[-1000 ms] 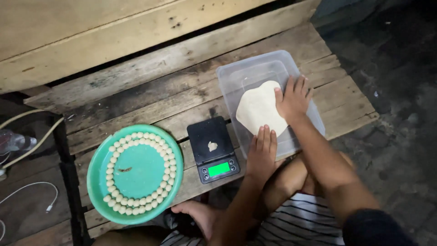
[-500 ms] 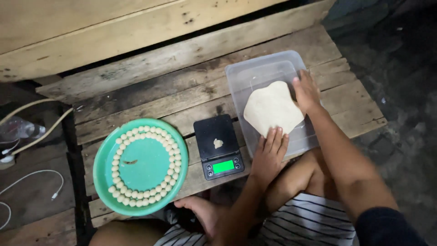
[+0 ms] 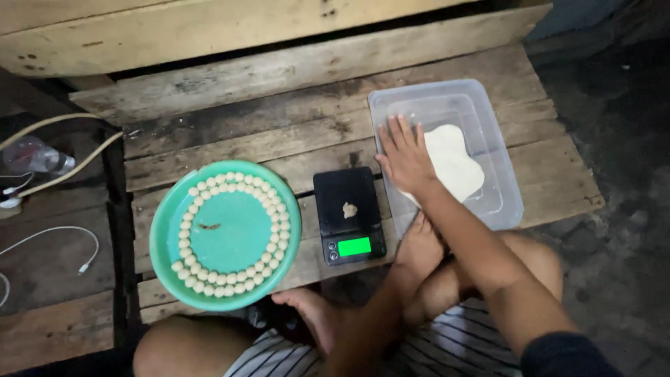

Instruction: The person flattens a large piece of dough on a plastic tray, then repeatedly tears off small pieces, weighs them on a digital scale, and rolls them into balls by hand. The finished dough balls are placed in a green tray arranged in a circular pattern.

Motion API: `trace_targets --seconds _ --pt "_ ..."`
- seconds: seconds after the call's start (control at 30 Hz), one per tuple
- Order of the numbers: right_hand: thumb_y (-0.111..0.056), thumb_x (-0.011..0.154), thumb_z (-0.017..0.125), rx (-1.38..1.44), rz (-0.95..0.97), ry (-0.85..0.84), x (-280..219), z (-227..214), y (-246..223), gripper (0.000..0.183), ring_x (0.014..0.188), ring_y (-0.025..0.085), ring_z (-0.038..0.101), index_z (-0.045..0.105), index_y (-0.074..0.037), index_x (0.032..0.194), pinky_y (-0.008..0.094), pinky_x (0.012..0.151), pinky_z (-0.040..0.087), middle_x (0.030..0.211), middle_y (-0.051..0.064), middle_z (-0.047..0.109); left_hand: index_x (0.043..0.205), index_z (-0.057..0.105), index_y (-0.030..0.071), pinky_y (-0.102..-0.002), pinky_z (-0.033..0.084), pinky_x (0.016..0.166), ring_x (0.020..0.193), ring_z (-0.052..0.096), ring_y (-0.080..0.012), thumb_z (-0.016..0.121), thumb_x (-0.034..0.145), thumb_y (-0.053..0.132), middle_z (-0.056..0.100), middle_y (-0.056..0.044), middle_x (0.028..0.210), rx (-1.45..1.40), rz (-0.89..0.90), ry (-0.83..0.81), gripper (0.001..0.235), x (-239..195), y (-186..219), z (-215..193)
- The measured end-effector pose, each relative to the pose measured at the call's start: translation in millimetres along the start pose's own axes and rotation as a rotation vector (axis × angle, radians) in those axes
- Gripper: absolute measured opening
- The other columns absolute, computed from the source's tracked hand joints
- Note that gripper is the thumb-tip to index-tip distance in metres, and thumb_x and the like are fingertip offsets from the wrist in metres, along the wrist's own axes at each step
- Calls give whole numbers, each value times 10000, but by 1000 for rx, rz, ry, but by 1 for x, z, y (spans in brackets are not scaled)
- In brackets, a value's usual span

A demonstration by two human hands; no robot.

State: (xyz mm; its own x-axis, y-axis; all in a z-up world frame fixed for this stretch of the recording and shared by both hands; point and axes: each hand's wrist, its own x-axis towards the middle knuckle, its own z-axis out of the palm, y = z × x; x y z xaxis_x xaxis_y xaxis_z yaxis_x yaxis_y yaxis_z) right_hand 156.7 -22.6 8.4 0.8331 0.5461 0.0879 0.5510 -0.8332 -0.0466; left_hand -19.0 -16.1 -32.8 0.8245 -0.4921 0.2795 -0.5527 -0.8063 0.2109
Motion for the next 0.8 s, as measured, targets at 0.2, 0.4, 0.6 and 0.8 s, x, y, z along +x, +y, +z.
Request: trace_targets --seconds 0.2,0.4,0.6,0.8 --pt "-490 1102 290 -7 374 -80 6 -7 -23 650 1590 396 112 293 -107 1627 654 1231 21 1681 250 251 1260 699 63 -532 135 1299 1374 502 -340 449 1019 234 629 -133 1411 -27 5 -261 387 4 -4 -51" --pt "-520 1105 315 148 584 64 -1 6 -21 687 1565 432 159 271 -44 1598 684 1217 83 1642 281 289 1119 746 65 -525 160 1311 1318 554 -328 573 934 204 688 -134 1245 -18 57 -62 289 8 -11 -66" --pt "-437 1135 254 346 409 -17 -19 -43 0 640 1592 375 98 233 -42 1639 619 1250 40 1702 216 225 978 793 67 -518 186 1323 1261 605 -315 698 849 173 747 -136 1079 13 90 127 193 -3 -9 -80" --pt "-605 1078 266 80 216 -174 -60 -37 9 764 1605 357 81 219 -104 1654 614 1267 40 1698 205 228 989 735 38 -455 559 1037 1154 675 -350 700 896 92 690 -144 1064 -310 145 541 113 -19 -8 -34"
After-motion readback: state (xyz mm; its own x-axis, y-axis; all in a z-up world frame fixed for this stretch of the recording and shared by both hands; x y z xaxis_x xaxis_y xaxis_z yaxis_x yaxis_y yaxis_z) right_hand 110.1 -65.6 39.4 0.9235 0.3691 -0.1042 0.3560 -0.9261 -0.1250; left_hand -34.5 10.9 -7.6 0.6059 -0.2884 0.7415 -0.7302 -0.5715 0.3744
